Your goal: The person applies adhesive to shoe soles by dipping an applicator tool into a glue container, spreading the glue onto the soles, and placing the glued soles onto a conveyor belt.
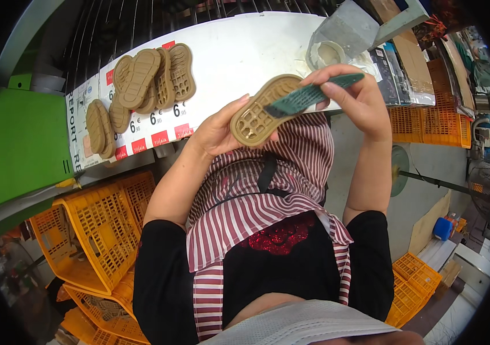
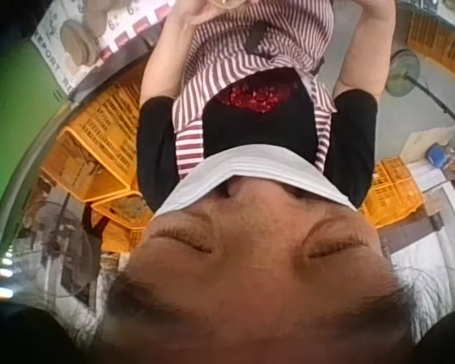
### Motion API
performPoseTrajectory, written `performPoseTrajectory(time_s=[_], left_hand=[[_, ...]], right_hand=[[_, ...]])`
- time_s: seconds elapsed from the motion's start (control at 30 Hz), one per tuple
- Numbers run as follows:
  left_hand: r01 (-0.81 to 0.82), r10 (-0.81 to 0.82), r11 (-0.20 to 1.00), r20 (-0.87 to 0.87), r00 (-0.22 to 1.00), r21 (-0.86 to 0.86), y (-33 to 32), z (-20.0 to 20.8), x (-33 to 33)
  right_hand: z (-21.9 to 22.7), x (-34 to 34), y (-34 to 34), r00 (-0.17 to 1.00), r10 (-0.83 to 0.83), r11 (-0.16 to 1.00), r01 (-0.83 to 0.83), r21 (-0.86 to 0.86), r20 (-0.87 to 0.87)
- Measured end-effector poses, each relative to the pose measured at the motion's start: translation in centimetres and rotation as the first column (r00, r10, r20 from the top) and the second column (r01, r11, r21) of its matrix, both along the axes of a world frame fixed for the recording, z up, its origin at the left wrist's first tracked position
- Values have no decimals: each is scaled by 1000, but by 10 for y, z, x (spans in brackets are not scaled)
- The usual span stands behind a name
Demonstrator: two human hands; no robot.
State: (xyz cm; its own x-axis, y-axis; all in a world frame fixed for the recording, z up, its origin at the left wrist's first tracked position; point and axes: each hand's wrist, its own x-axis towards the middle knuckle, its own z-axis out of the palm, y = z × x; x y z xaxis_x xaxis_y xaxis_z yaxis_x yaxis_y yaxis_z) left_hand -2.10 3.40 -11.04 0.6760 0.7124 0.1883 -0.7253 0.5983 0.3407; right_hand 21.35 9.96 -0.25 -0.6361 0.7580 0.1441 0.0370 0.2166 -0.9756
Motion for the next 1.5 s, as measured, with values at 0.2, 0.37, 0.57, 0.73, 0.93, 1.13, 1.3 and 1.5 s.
performPoseTrajectory(time_s=[0.2,0.37,0.57,0.73,0.93,1.13,1.3,1.5], left_hand=[[-195,174,980,-267,948,-50,3,16,7],[-241,229,970,-347,910,8,7,24,15],[-311,290,950,-472,832,36,14,33,20],[-251,237,968,-401,885,18,20,25,21],[-299,279,948,-164,946,-113,37,22,18],[-414,365,897,-269,891,-152,37,31,14],[-417,359,891,-285,889,-178,33,41,22],[-346,313,923,-195,930,-167,27,46,22]], right_hand=[[-17,16,7,944,-328,943,329,51,-28],[-16,-3,-6,903,-430,747,347,567,13],[-12,-15,-32,937,-322,695,137,706,135],[-7,1,-37,975,-211,778,126,616,68],[-27,44,-1,717,-556,831,497,-252,-420],[-61,97,53,190,-829,546,481,-686,-526],[-85,117,67,87,-860,504,291,-813,-502],[-68,127,46,386,-861,478,398,-782,-330]])
